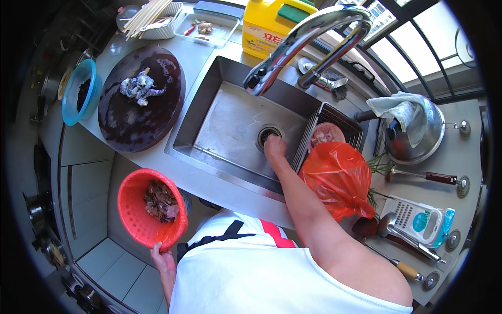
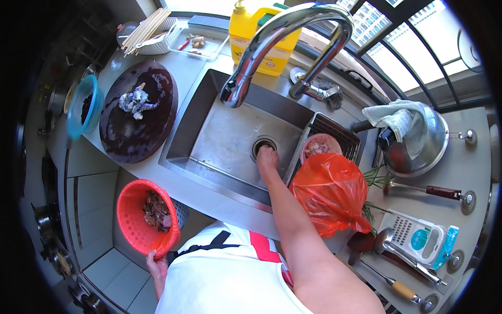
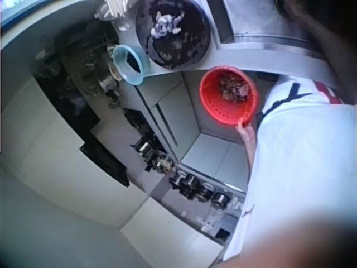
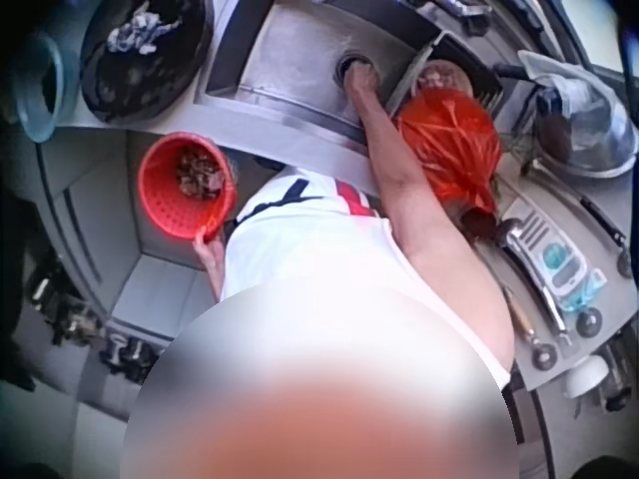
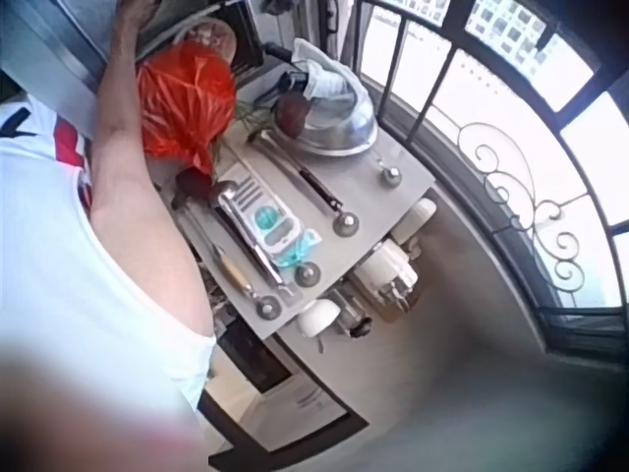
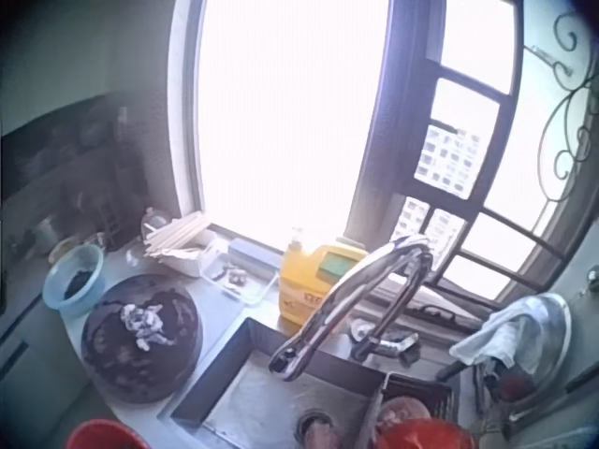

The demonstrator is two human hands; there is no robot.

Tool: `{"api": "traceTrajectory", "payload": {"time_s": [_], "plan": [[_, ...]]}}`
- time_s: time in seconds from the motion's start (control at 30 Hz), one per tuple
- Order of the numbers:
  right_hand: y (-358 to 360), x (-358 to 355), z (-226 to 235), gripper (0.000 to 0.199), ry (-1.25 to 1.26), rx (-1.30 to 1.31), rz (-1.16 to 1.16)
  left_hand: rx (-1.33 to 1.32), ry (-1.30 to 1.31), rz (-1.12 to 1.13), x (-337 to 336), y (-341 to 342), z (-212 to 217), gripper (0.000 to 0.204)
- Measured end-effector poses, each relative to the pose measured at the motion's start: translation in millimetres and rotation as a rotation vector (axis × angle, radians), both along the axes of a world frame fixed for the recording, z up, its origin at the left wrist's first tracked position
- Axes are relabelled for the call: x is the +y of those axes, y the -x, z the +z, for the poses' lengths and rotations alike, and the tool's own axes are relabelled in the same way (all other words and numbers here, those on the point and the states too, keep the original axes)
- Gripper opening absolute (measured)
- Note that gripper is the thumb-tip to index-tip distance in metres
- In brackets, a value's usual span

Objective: The person cleans and rinses small seafood items in a sink, discards shells into a red bowl, then uses a knife to cut the cleaned pieces on a wooden cutting board.

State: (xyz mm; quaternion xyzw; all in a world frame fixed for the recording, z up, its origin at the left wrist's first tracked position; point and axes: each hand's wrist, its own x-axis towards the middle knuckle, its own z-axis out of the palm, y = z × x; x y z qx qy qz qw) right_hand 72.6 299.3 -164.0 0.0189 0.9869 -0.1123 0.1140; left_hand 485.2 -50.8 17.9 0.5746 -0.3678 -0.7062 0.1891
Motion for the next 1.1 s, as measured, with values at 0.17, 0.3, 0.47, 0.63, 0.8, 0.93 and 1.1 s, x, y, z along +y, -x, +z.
{"api": "traceTrajectory", "payload": {"time_s": [0.17,0.3,0.47,0.63,0.8,0.93,1.1], "plan": [[-6,3,-14,0.023,0.041,-0.172,-0.098,-0.012,0.021,0.002,0,-3,3,0.052],[-18,15,-30,0.025,-0.037,-0.351,-0.232,0.011,0.021,-0.041,0,-4,3,0.050],[-37,7,-67,0.027,0.211,-0.427,-0.523,0.001,0.015,-0.007,6,-3,2,0.048],[-45,-79,-56,0.023,0.538,-0.445,-0.037,-0.032,-0.010,0.014,8,1,8,0.049],[-8,-50,9,0.043,0.220,-0.107,-0.102,-0.045,0.010,0.035,5,-1,4,0.051],[-29,5,-34,0.057,0.001,0.006,-0.268,-0.047,0.015,0.016,7,7,5,0.054],[-61,-29,-65,0.045,-0.245,-0.267,0.103,-0.048,-0.004,0.012,3,7,5,0.056]]}}
